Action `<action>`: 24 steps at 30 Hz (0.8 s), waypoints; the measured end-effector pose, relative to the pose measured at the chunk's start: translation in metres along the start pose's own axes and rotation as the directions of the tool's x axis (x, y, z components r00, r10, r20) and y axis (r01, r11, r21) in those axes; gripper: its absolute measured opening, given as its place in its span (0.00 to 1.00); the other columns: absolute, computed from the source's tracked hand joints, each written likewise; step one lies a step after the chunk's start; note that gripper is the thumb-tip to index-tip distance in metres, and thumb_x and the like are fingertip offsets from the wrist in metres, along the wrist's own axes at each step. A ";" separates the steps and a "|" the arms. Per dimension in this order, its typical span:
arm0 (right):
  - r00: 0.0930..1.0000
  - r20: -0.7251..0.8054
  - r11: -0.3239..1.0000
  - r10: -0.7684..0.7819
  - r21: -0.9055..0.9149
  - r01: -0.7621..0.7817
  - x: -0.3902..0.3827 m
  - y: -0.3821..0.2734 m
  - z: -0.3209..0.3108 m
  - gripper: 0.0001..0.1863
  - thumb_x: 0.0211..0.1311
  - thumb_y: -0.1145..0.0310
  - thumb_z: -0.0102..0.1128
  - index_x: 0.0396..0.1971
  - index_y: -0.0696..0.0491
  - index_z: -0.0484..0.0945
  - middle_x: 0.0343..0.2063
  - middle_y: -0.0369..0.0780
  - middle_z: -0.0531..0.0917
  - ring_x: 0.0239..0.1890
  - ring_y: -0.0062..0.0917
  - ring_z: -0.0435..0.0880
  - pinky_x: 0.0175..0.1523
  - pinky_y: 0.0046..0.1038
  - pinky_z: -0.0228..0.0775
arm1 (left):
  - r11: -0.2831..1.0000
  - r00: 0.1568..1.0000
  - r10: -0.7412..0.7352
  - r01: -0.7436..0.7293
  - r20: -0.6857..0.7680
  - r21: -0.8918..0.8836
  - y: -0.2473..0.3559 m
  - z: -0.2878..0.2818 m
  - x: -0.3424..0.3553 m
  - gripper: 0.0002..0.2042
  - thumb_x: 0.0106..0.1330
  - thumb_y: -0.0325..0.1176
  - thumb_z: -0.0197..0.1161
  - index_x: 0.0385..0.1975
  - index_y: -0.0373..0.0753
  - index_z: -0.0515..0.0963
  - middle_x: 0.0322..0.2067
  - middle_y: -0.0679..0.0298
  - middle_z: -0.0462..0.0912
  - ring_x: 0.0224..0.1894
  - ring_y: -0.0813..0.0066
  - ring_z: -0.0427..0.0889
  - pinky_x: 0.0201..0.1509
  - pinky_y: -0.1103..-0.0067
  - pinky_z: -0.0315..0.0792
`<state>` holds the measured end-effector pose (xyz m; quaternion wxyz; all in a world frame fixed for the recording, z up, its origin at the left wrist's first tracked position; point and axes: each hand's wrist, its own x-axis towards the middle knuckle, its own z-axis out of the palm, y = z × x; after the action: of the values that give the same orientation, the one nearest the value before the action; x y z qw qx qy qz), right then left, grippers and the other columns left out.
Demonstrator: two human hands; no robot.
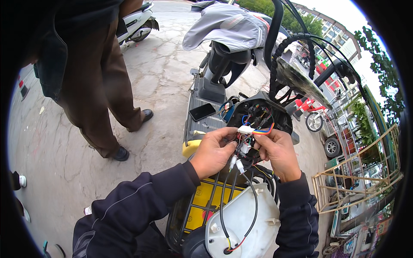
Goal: The person works on the exposed wiring inside the front panel of an electric scooter. They use shears to cut wires and connectors, then strip and twist wire ends by hand. The scooter remains open and the wiring is not reassembled by the end of the clip.
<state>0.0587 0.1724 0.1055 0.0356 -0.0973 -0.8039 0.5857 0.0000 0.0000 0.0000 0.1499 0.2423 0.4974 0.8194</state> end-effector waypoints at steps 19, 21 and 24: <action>0.999 0.031 0.999 0.024 -0.026 -0.023 -0.005 -0.001 0.001 0.10 0.69 0.65 0.69 0.38 0.58 0.85 0.26 0.35 0.85 0.18 0.11 0.74 0.23 0.16 0.60 | 1.000 1.000 -0.012 0.012 -0.022 -0.019 0.001 -0.001 0.000 0.14 0.73 0.21 0.61 0.57 0.33 0.80 0.42 0.66 0.86 0.42 0.83 0.82 0.47 0.83 0.78; 0.997 0.064 0.998 0.032 -0.056 -0.028 -0.009 -0.001 0.002 0.11 0.68 0.66 0.69 0.39 0.59 0.85 0.27 0.35 0.85 0.19 0.11 0.74 0.24 0.16 0.61 | 0.999 1.000 -0.007 0.007 -0.017 -0.041 0.001 -0.001 -0.001 0.15 0.73 0.21 0.61 0.57 0.33 0.80 0.42 0.66 0.86 0.42 0.83 0.82 0.47 0.83 0.78; 0.994 0.109 0.993 0.022 -0.118 -0.009 -0.012 0.001 0.006 0.13 0.67 0.66 0.70 0.43 0.62 0.85 0.28 0.36 0.85 0.21 0.11 0.74 0.25 0.16 0.63 | 1.000 1.000 -0.001 0.001 -0.006 -0.029 0.001 -0.001 0.000 0.15 0.73 0.21 0.60 0.58 0.33 0.80 0.42 0.66 0.86 0.42 0.83 0.82 0.47 0.83 0.79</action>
<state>0.0694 0.1643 0.1037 -0.0194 -0.0730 -0.8369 0.5421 -0.0003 -0.0019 0.0007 0.1523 0.2374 0.4862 0.8270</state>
